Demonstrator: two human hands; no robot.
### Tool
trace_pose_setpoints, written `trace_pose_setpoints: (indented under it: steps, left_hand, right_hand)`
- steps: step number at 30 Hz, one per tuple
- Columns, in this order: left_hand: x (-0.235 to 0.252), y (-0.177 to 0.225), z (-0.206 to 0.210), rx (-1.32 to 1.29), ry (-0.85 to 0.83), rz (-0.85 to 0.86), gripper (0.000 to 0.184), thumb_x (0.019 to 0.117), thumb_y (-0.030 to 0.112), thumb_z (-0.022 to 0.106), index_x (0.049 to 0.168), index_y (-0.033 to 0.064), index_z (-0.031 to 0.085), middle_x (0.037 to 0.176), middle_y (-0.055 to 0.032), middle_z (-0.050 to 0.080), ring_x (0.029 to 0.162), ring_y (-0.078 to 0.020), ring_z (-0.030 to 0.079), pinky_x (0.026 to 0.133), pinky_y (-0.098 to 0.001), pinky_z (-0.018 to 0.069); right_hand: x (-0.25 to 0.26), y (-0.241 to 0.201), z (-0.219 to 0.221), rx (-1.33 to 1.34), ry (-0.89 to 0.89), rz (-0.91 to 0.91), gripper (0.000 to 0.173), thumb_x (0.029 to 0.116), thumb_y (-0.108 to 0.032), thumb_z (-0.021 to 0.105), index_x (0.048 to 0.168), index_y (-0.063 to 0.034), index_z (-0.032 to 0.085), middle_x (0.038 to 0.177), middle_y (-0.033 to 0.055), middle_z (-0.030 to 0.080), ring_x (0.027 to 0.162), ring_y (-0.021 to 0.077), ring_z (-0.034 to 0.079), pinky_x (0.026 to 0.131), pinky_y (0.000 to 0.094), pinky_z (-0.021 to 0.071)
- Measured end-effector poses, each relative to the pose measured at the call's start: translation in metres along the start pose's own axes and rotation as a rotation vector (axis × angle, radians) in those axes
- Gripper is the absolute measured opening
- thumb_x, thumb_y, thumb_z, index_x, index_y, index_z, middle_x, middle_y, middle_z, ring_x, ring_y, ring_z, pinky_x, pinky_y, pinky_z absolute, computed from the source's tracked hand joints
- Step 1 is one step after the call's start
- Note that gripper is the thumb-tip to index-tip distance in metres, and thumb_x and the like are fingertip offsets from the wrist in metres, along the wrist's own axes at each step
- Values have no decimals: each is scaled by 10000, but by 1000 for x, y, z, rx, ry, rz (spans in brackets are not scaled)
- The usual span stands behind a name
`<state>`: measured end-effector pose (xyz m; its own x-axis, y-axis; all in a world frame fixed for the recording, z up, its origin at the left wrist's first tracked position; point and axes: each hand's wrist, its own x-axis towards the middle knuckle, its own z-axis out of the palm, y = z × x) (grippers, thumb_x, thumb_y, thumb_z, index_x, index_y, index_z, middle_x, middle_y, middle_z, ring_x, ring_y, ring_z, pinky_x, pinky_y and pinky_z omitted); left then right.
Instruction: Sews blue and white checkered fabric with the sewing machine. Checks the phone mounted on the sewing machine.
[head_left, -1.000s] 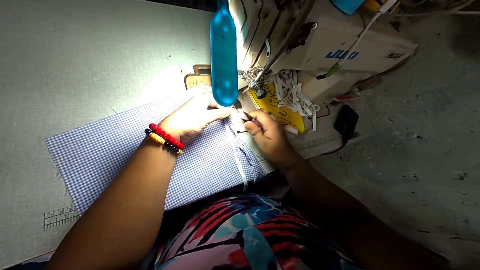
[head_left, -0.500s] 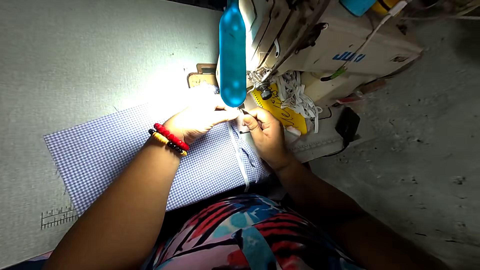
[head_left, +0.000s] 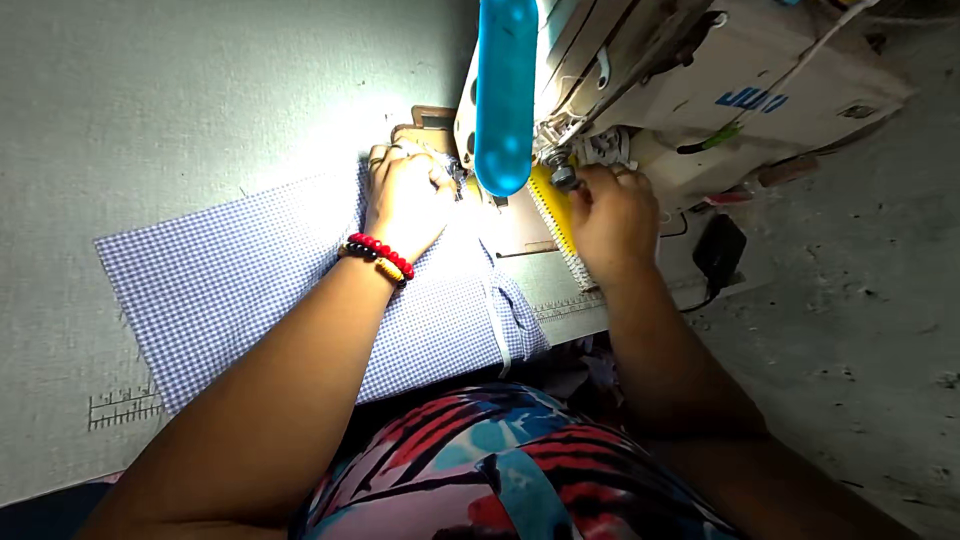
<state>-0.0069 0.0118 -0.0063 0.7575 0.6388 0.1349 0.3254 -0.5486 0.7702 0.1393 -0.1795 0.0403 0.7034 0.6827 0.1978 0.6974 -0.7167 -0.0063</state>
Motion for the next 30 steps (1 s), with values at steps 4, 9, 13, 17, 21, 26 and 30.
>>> trace_pose_setpoints:
  steps: [4, 9, 13, 17, 21, 26, 30]
  left_hand:
    - [-1, 11, -2, 104, -29, -57, 250, 967, 276, 616, 876, 57, 695, 1174, -151, 654, 1276, -326, 523, 1052, -510, 391]
    - [-3, 15, -6, 129, -61, -56, 283, 978, 292, 600, 936, 34, 708, 1219, -175, 640, 1309, -346, 507, 1077, -537, 363]
    - [0, 12, -8, 63, -60, -52, 252, 991, 270, 606, 956, 43, 709, 1237, -169, 632, 1308, -332, 499, 1104, -505, 344]
    - [13, 2, -23, -133, -7, -118, 185, 992, 110, 596, 1103, 9, 704, 1191, -158, 669, 1194, -253, 599, 1040, -413, 448]
    - [21, -4, -32, -508, 136, -278, 133, 1059, 145, 525, 1109, 41, 591, 943, -22, 621, 873, -57, 610, 823, -257, 501]
    - [9, 6, -23, -567, 34, -100, 57, 1031, 71, 556, 1059, 38, 593, 861, -9, 630, 716, -29, 622, 691, -192, 545]
    - [-1, 6, -13, -12, -85, 35, 170, 975, 245, 639, 988, 95, 718, 1212, -136, 629, 1276, -298, 513, 1082, -479, 376]
  right_hand:
    - [0, 13, 5, -110, -8, 20, 272, 1027, -145, 562, 1225, -16, 698, 1264, 279, 640, 1238, 509, 548, 978, 683, 420]
    - [-9, -25, 21, 444, 151, -200, 230, 983, -158, 607, 1087, -8, 747, 1056, 160, 697, 986, 232, 664, 863, 362, 547]
    - [5, -63, 28, 1156, -236, 8, 239, 957, -24, 589, 1188, 24, 629, 1097, 70, 667, 828, 40, 652, 733, 196, 565]
    - [6, -74, 39, 1025, -166, -19, 233, 954, -41, 611, 1170, 23, 670, 1086, 83, 694, 831, 18, 633, 752, 171, 532]
    - [0, -71, 45, 910, -43, -133, 236, 947, -49, 613, 1164, 2, 691, 1112, 103, 699, 831, 18, 639, 711, 145, 523]
    - [3, -69, 49, 1063, -79, -65, 213, 961, -31, 616, 1160, 17, 675, 1110, 87, 699, 813, 12, 639, 727, 153, 533]
    - [2, -68, 54, 1068, -84, -86, 221, 949, -38, 617, 1149, -3, 703, 1067, 72, 680, 830, 27, 616, 714, 155, 513]
